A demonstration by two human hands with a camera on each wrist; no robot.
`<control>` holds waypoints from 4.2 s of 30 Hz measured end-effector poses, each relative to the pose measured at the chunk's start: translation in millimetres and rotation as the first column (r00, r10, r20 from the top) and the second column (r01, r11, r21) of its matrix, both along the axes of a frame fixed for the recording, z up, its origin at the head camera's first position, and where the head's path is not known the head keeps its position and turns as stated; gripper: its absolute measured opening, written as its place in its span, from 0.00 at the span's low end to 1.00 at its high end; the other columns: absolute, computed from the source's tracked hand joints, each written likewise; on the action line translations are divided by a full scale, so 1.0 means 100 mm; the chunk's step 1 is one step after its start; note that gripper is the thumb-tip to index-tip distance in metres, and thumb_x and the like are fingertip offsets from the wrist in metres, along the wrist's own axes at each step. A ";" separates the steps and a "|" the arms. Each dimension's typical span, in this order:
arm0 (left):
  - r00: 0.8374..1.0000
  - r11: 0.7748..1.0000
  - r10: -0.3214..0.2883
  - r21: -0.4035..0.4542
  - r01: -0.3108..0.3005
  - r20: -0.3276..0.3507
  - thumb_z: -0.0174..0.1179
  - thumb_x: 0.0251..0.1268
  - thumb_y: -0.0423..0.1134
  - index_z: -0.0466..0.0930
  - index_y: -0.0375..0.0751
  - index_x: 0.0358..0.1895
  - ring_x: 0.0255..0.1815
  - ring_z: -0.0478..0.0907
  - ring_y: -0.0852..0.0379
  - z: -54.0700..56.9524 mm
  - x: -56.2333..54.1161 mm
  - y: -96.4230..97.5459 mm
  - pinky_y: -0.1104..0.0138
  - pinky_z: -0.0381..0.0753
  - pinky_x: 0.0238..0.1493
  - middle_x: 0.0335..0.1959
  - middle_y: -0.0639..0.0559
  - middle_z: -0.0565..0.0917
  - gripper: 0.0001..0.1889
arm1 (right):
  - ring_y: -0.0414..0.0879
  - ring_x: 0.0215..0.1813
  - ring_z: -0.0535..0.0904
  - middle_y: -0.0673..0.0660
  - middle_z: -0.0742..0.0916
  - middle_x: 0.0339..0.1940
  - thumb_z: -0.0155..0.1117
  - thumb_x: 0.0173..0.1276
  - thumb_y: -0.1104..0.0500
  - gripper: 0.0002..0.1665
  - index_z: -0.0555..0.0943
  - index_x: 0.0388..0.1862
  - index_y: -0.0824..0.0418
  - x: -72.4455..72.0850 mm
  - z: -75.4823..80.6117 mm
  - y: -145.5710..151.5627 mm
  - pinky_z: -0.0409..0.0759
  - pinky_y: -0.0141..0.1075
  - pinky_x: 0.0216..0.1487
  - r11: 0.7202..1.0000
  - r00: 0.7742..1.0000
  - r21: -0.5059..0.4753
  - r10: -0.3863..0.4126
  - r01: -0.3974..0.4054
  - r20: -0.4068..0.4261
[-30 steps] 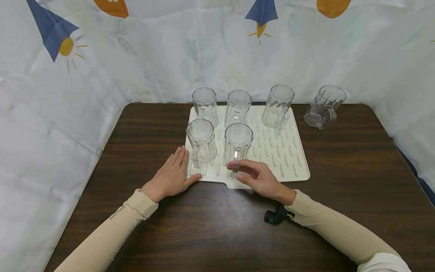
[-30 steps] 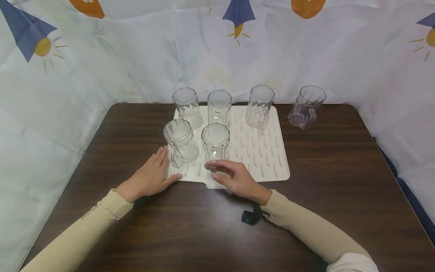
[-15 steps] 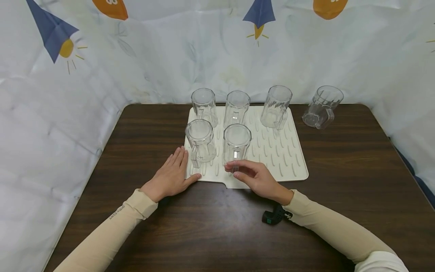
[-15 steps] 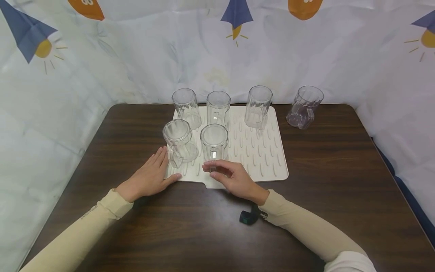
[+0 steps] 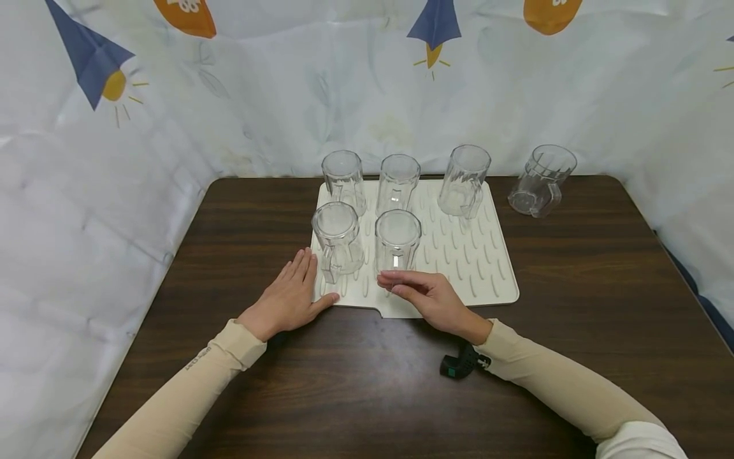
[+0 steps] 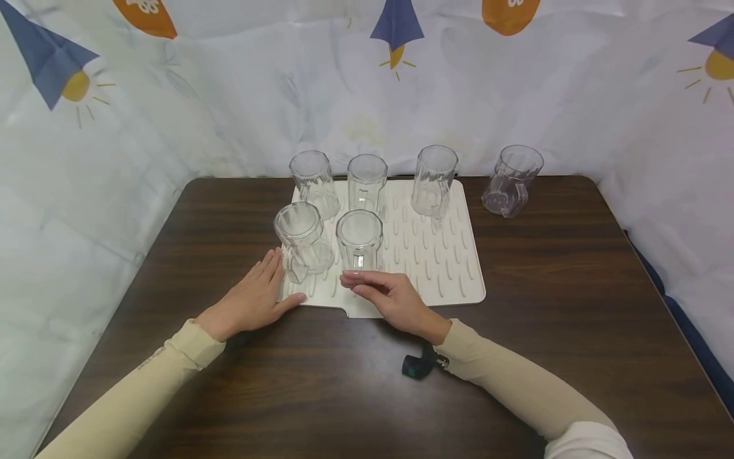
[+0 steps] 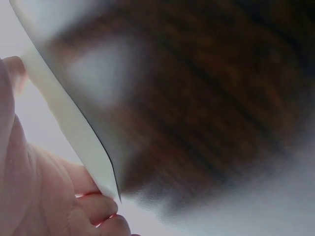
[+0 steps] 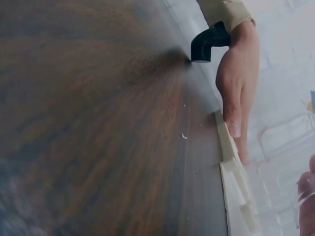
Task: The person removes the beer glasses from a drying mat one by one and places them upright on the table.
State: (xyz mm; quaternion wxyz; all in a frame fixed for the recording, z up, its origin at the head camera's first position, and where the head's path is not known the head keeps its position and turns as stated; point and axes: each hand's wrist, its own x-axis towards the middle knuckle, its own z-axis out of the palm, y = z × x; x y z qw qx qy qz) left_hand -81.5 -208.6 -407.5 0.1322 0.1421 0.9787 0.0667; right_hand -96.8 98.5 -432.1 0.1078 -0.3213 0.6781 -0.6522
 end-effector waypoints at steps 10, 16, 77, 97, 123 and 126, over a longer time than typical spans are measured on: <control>1.000 1.000 -0.002 0.001 0.002 -0.003 0.49 0.79 0.64 0.43 0.23 0.81 0.87 0.41 0.32 0.00 0.01 0.00 0.41 0.51 0.85 0.85 0.27 0.44 0.50 | 0.34 0.62 0.86 0.73 0.86 0.60 0.59 0.77 0.68 0.17 0.82 0.60 0.73 0.02 -0.01 0.01 0.84 0.32 0.64 0.999 0.999 -0.042 -0.031 0.030 -0.033; 1.000 1.000 -0.003 0.001 0.003 0.002 0.49 0.78 0.64 0.43 0.24 0.82 0.87 0.41 0.32 0.00 0.01 -0.01 0.41 0.50 0.85 0.85 0.28 0.43 0.51 | 0.34 0.61 0.86 0.75 0.86 0.58 0.59 0.77 0.68 0.16 0.82 0.59 0.74 0.01 0.00 0.03 0.84 0.30 0.64 0.998 0.998 -0.053 -0.038 0.035 -0.053; 0.891 0.949 0.005 0.283 0.139 -0.454 0.51 0.80 0.59 0.39 0.37 0.85 0.90 0.40 0.43 0.80 -0.07 0.00 0.49 0.43 0.89 0.88 0.42 0.43 0.46 | 0.35 0.57 0.89 0.38 0.90 0.54 0.61 0.75 0.71 0.15 0.84 0.57 0.72 -0.08 0.69 0.66 0.86 0.30 0.60 0.980 0.958 -0.001 -0.193 0.197 -0.212; 0.852 0.838 -0.093 0.422 0.347 -0.516 0.37 0.78 0.71 0.42 0.38 0.85 0.89 0.43 0.44 0.92 -0.27 0.75 0.50 0.48 0.88 0.88 0.44 0.47 0.48 | 0.30 0.53 0.88 0.63 0.92 0.49 0.64 0.71 0.73 0.15 0.89 0.52 0.64 -0.19 0.91 1.00 0.84 0.25 0.59 0.932 0.845 0.093 -0.271 0.350 -0.462; 0.886 0.718 -0.109 0.580 0.384 -0.452 0.30 0.76 0.74 0.48 0.38 0.84 0.87 0.52 0.46 0.69 -0.35 1.32 0.50 0.56 0.86 0.86 0.43 0.54 0.49 | 0.45 0.37 0.88 0.55 0.90 0.34 0.64 0.67 0.78 0.12 0.86 0.41 0.65 -0.21 0.92 1.28 0.81 0.26 0.42 0.783 0.553 0.203 -0.206 0.587 -0.807; 0.887 0.717 -0.109 0.583 0.382 -0.448 0.29 0.76 0.75 0.49 0.38 0.84 0.87 0.52 0.47 0.67 -0.36 1.34 0.50 0.56 0.86 0.86 0.44 0.53 0.49 | 0.46 0.37 0.86 0.56 0.88 0.35 0.60 0.68 0.79 0.13 0.84 0.41 0.66 -0.21 0.92 1.31 0.80 0.27 0.41 0.778 0.543 0.204 -0.200 0.594 -0.815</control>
